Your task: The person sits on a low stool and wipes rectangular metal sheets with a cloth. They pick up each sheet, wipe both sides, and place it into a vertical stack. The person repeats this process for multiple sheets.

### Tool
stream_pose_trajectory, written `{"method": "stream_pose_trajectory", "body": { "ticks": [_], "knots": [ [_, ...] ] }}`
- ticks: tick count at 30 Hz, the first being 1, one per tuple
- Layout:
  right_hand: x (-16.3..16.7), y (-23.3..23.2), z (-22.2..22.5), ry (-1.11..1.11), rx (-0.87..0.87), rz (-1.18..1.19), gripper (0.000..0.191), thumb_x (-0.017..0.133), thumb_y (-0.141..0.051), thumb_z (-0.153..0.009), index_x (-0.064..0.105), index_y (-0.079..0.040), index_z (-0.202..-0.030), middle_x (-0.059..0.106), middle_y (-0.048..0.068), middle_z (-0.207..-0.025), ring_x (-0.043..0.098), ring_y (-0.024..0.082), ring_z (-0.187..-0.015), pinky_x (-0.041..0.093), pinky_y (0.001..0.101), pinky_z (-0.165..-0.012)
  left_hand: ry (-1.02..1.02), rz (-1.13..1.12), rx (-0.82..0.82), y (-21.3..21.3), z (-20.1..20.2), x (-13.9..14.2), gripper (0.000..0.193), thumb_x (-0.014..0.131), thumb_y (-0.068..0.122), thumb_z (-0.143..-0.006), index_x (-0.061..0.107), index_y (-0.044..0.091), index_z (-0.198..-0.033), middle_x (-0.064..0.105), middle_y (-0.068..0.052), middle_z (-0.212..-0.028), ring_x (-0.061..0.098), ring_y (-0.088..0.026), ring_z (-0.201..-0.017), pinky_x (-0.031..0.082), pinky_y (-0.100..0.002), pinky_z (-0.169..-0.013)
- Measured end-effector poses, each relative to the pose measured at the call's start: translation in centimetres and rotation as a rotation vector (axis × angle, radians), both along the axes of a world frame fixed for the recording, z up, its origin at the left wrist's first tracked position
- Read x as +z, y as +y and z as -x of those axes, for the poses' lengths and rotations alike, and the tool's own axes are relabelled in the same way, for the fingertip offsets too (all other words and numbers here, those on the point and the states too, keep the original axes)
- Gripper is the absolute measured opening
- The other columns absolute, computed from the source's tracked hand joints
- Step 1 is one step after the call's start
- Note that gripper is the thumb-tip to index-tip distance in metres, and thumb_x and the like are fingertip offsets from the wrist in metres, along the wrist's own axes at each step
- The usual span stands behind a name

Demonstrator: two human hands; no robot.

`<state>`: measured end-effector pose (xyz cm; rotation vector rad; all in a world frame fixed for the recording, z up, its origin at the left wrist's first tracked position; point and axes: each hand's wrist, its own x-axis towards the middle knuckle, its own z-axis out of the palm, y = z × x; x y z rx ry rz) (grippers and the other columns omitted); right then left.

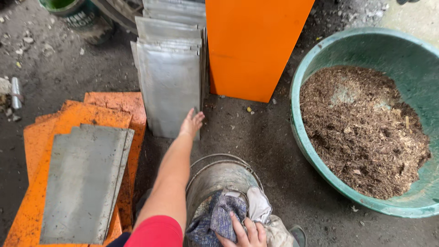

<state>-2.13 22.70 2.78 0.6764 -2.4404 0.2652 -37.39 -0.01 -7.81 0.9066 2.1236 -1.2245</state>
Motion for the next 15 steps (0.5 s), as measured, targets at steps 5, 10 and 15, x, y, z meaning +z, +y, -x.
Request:
{"method": "stream_pose_trajectory", "body": {
  "ticks": [5,10,15],
  "knots": [
    [0.6,0.1,-0.4,0.033,-0.022,-0.026,0.024,0.072,-0.042,-0.087,0.072,-0.049,-0.11,0.067,0.004,-0.131,0.061,0.025,-0.097,0.046,0.0425,-0.087,0.08,-0.273,0.056,-2.7,0.7,3.7,0.089,0.061,0.022,-0.095,0.008,0.03,-0.166,-0.015,-0.007,-0.173,-0.006,-0.027,-0.157,0.004,-0.054,-0.122],
    [2.0,0.0,0.0,-0.203,-0.001,0.018,0.046,0.069,-0.04,-0.07,0.074,-0.043,-0.116,0.056,0.009,-0.141,0.056,0.031,-0.108,0.042,0.0491,-0.091,0.124,-0.594,-0.098,-5.4,-2.0,12.2,0.077,0.057,0.015,-0.093,0.027,0.03,-0.162,0.0,-0.01,-0.172,0.007,-0.028,-0.158,0.016,-0.056,-0.122],
    [3.3,-0.3,1.0,-0.263,-0.052,-0.03,0.061,0.074,-0.032,-0.056,0.075,-0.042,-0.116,0.058,0.009,-0.138,0.056,0.033,-0.111,0.041,0.0503,-0.093,0.28,-0.602,0.017,-17.3,-8.0,21.5,0.051,0.06,0.018,-0.091,0.056,0.02,-0.142,0.028,-0.011,-0.165,0.025,-0.029,-0.152,0.023,-0.059,-0.12]
  ]
}}
